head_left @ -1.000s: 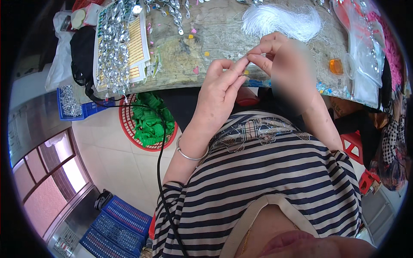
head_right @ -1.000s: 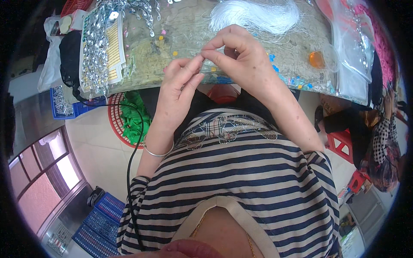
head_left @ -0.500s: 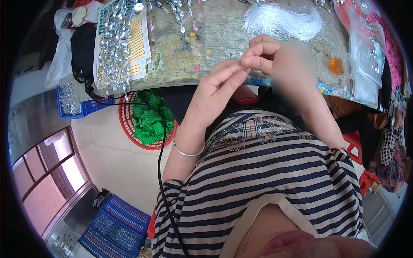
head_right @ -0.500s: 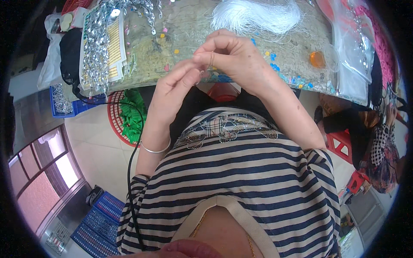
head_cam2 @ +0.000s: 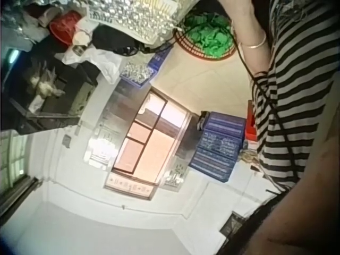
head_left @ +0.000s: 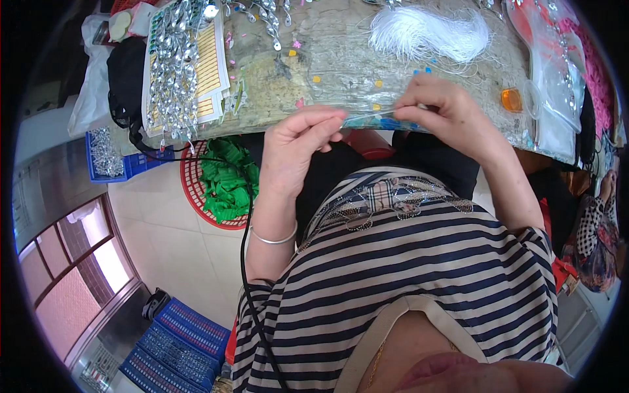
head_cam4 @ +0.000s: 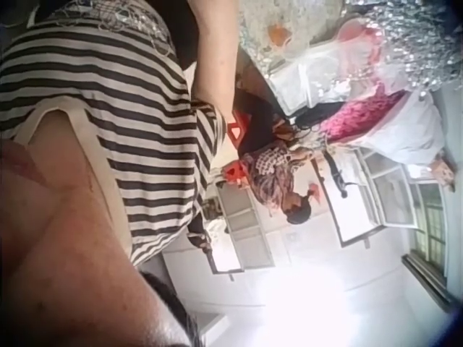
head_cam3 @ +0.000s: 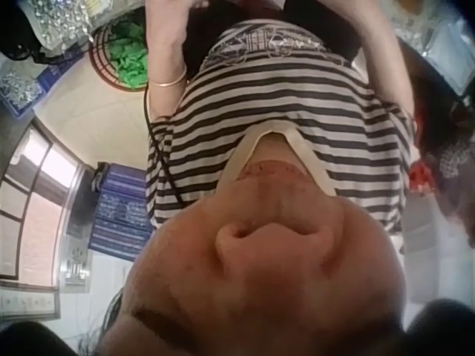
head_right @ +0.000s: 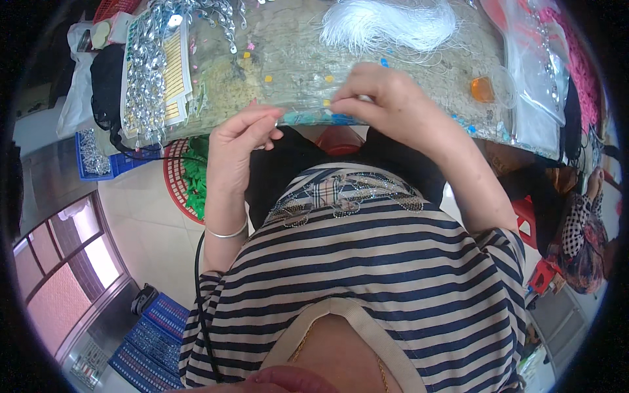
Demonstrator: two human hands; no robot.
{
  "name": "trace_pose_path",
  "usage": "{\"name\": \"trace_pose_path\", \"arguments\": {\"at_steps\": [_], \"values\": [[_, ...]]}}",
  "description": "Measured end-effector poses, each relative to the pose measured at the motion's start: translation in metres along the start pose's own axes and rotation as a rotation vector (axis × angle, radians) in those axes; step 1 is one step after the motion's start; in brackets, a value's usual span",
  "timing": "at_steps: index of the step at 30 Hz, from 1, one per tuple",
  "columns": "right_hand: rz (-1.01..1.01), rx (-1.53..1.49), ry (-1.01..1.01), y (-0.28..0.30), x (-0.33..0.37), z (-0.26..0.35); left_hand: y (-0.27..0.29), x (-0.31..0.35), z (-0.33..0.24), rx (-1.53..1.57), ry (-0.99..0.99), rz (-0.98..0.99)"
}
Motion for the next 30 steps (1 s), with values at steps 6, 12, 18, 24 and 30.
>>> {"name": "trace_pose_path", "arguments": {"at_steps": [6,12,18,24,30], "values": [[-0.150,0.091,-0.133,0.034,0.021,-0.023,0.023,0.019,0.017,-0.020,0.098,-0.114],[-0.237,-0.069,-0.077,0.034,0.022,-0.012,0.013,0.017,0.025,-0.087,-0.027,-0.051],[-0.170,-0.077,0.068,-0.001,0.006,0.022,-0.024,-0.007,-0.008,-0.158,-0.298,0.010],[-0.246,-0.026,0.123,-0.012,-0.004,0.031,-0.038,-0.010,-0.005,0.105,-0.067,0.031],[-0.242,-0.170,0.028,0.000,-0.009,0.008,-0.034,-0.005,-0.001,0.140,0.004,0.032]]}}
Point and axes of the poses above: each hand's wrist, its own x-axis away from the middle knuckle, its own y-axis out of the back of the hand, z = x × y, the point moved 3 cm from there along -x, towards the middle knuckle, and after that the axes turned 15 degrees about -y, right-handed, at the moved point
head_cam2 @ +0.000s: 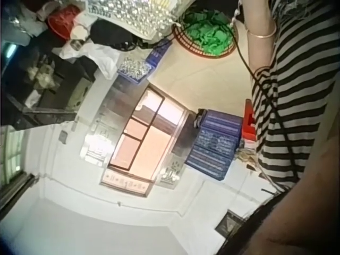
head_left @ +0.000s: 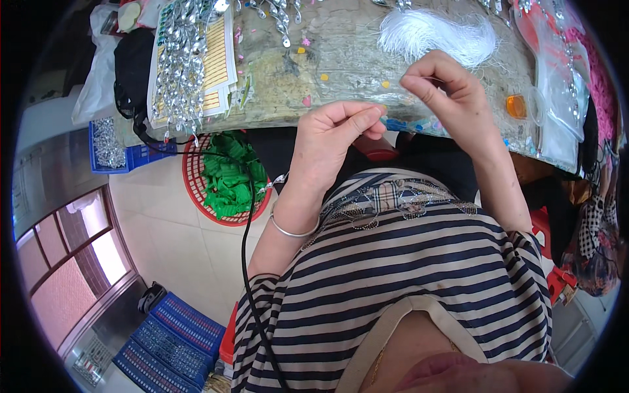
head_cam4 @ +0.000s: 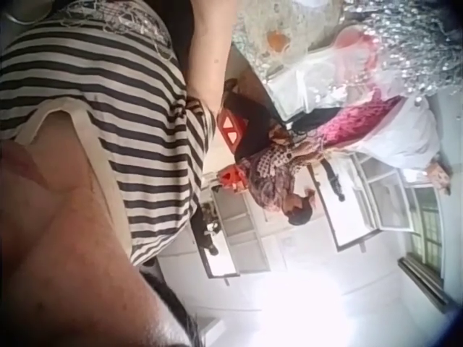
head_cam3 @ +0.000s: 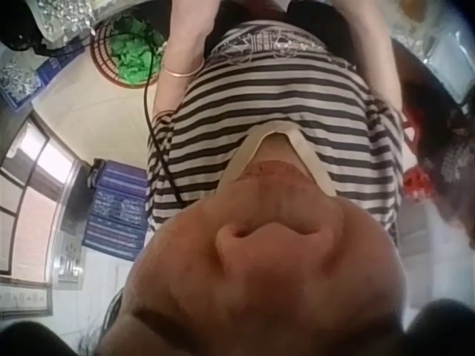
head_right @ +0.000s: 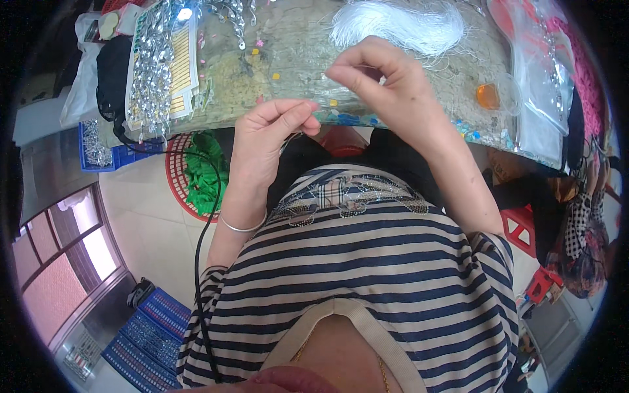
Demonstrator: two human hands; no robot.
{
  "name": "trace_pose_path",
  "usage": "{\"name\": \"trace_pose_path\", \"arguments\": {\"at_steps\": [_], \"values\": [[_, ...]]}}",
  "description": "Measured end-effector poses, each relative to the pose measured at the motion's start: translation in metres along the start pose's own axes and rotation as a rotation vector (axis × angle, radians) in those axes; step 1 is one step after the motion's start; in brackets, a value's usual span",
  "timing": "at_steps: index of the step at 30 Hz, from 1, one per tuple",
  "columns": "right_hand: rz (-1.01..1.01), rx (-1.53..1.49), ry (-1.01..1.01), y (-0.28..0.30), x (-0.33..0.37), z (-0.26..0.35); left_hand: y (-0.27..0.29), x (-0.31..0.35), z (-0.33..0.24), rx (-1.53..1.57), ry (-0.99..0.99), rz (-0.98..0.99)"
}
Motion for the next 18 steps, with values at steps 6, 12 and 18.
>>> {"name": "trace_pose_path", "arguments": {"at_steps": [6,12,18], "values": [[-0.023,-0.276,-0.118,0.008,-0.004,-0.009,0.002,0.001,0.002,0.035,0.017,-0.005],[0.016,-0.503,-0.159,0.010,-0.006,-0.012,0.000,0.003,0.007,0.071,0.058,0.023],[0.163,-0.685,-0.240,0.005,-0.006,-0.002,-0.003,0.003,0.004,0.124,0.102,0.041]]}}
Point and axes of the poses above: each hand's wrist, its own x-axis away from the middle knuckle, its own y-axis out of the back of the hand, z = x × y, the point moved 3 cm from there along -x, towards the middle knuckle, and after that the axes turned 15 degrees about -y, right-handed, at the moved point
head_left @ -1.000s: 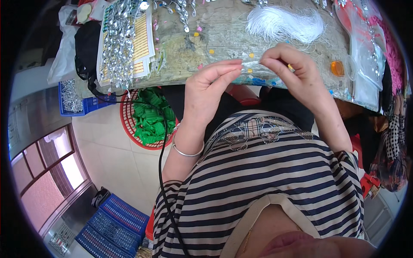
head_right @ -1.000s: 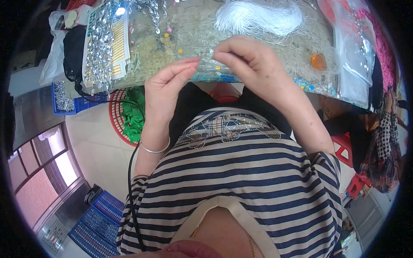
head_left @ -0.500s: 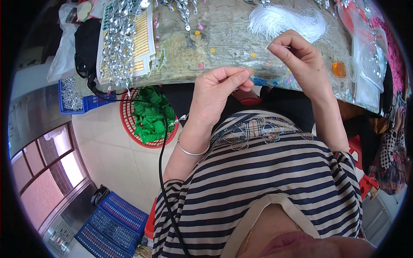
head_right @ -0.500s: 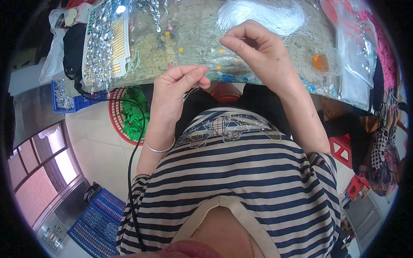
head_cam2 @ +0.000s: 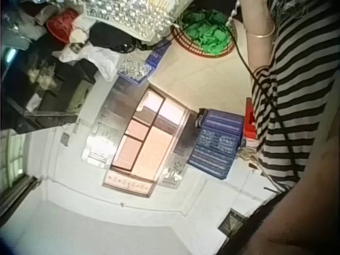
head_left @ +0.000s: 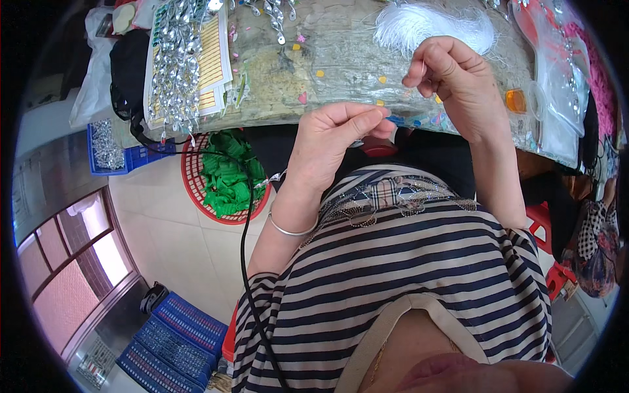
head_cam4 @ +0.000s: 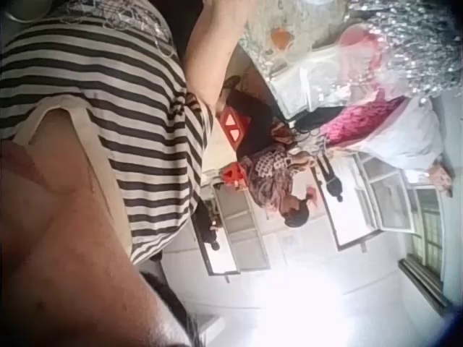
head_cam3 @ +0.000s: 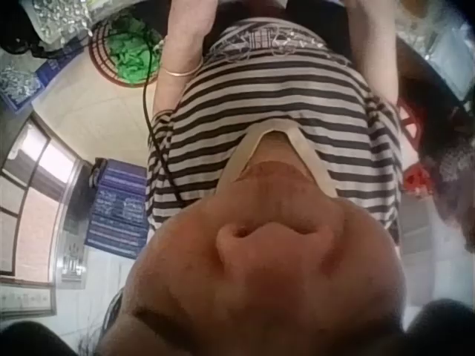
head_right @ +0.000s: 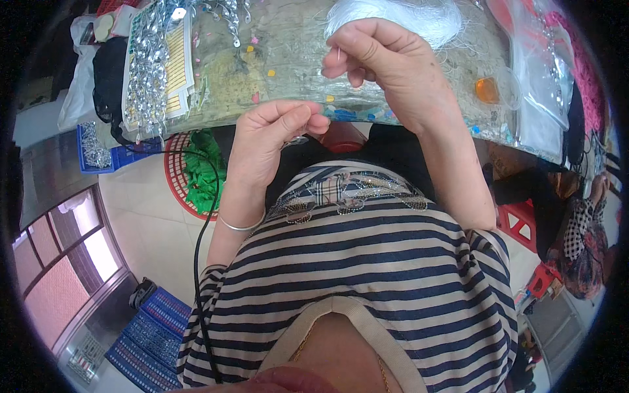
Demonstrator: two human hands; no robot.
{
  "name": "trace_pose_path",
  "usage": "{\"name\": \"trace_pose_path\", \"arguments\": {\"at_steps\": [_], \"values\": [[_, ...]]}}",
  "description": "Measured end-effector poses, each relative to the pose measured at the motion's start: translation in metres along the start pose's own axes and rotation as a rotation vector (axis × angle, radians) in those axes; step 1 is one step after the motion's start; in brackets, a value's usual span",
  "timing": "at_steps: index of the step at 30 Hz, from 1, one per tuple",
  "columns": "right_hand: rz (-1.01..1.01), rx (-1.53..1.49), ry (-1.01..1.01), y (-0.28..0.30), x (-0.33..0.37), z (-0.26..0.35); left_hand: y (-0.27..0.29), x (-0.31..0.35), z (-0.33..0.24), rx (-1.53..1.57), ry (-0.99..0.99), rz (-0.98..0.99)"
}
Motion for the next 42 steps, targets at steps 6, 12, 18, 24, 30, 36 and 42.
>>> {"name": "trace_pose_path", "arguments": {"at_steps": [6,12,18,24,30,36,42], "values": [[-0.090,0.385,0.099,-0.015,0.006,-0.005,-0.005,-0.006,-0.009,-0.015,-0.087,0.002],[-0.028,0.596,0.234,-0.023,0.009,-0.002,-0.006,-0.008,-0.009,-0.026,-0.118,0.030],[-0.047,0.462,0.183,-0.020,0.009,-0.005,-0.005,-0.004,-0.005,-0.006,-0.115,-0.015],[-0.137,0.228,-0.065,-0.002,0.015,-0.011,-0.006,-0.003,-0.007,-0.037,-0.146,-0.058],[-0.035,0.356,0.013,-0.020,0.021,-0.018,-0.010,-0.002,-0.005,-0.041,-0.150,0.005],[-0.025,0.258,-0.011,-0.022,0.016,-0.017,-0.010,-0.001,-0.006,-0.090,-0.123,0.036],[-0.022,0.384,0.031,-0.021,0.013,-0.013,-0.011,-0.001,-0.006,-0.064,-0.052,0.058]]}}
Point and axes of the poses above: each hand's wrist, its own x-axis away from the middle knuckle, its own y-axis out of the back of the hand, z = x × y, the point moved 3 cm from there along -x, towards the middle knuckle, and after that the axes turned 15 degrees about -y, right-handed, at the moved point
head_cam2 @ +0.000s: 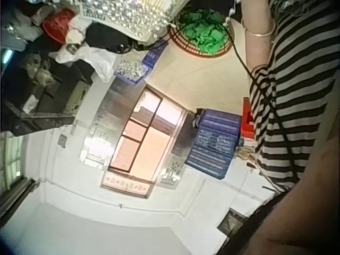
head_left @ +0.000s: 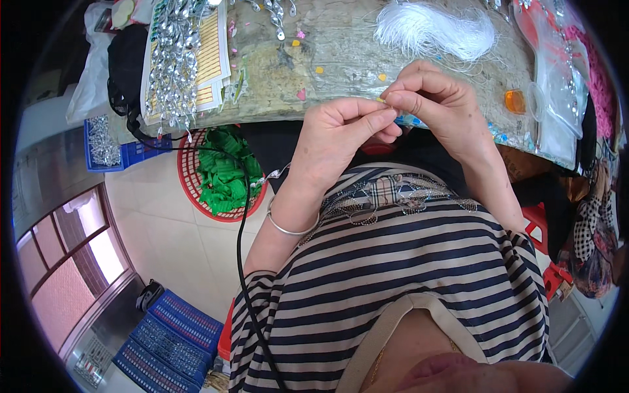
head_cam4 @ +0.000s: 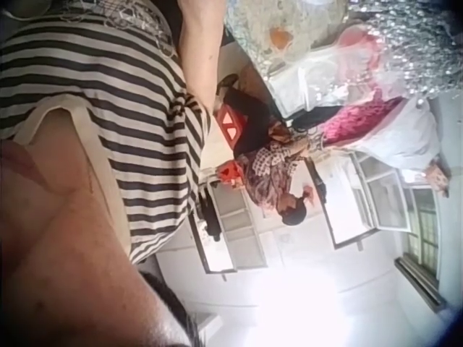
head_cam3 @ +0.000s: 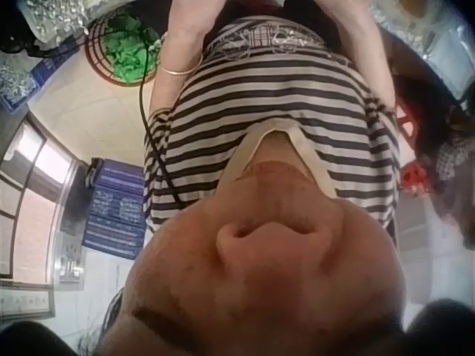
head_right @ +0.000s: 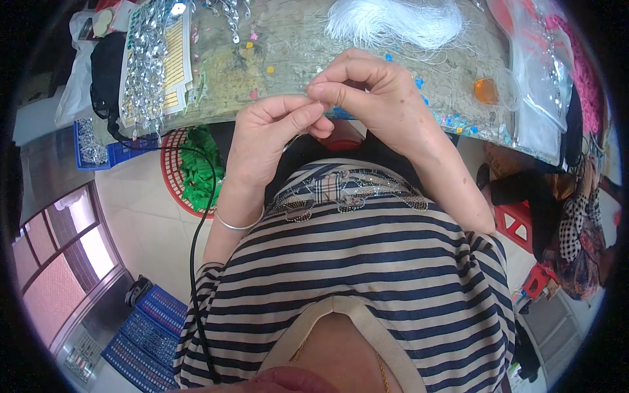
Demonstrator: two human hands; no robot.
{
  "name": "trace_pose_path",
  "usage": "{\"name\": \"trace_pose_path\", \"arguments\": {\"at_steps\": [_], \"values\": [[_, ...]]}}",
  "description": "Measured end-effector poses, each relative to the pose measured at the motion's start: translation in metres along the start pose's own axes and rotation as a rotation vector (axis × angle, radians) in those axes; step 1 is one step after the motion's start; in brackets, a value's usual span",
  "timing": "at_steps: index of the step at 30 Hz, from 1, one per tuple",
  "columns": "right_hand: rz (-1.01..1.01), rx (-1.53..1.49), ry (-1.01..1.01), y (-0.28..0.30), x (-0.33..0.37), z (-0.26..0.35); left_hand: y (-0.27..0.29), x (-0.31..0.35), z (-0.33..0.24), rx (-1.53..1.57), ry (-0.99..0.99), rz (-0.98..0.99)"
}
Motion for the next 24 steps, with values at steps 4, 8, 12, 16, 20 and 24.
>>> {"name": "trace_pose_path", "arguments": {"at_steps": [4,8,12,16,20,24], "values": [[0.007,0.101,0.032,0.002,-0.001,0.001,0.002,-0.001,0.002,0.008,0.022,0.018],[0.022,0.137,0.075,0.000,-0.001,0.008,0.002,-0.001,0.000,-0.009,0.044,0.046],[0.010,0.237,0.110,0.000,-0.001,0.010,0.003,-0.001,0.002,-0.005,0.051,0.069],[0.014,0.085,-0.013,0.001,-0.002,0.002,0.002,-0.001,0.002,0.074,0.051,0.008],[-0.018,0.067,0.032,0.001,-0.001,0.001,0.000,-0.002,0.000,0.084,0.016,-0.090],[-0.019,-0.072,-0.009,0.001,-0.001,-0.002,-0.001,-0.003,-0.002,-0.010,-0.029,-0.144]]}}
Point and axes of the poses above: each hand's wrist, its own x-axis away from the middle knuckle, its own y-axis out of the back of the hand, z = x × y, the point moved 3 cm from there along -x, towards the middle knuckle, and after that the axes turned 15 degrees about -y, right-handed, at the moved point
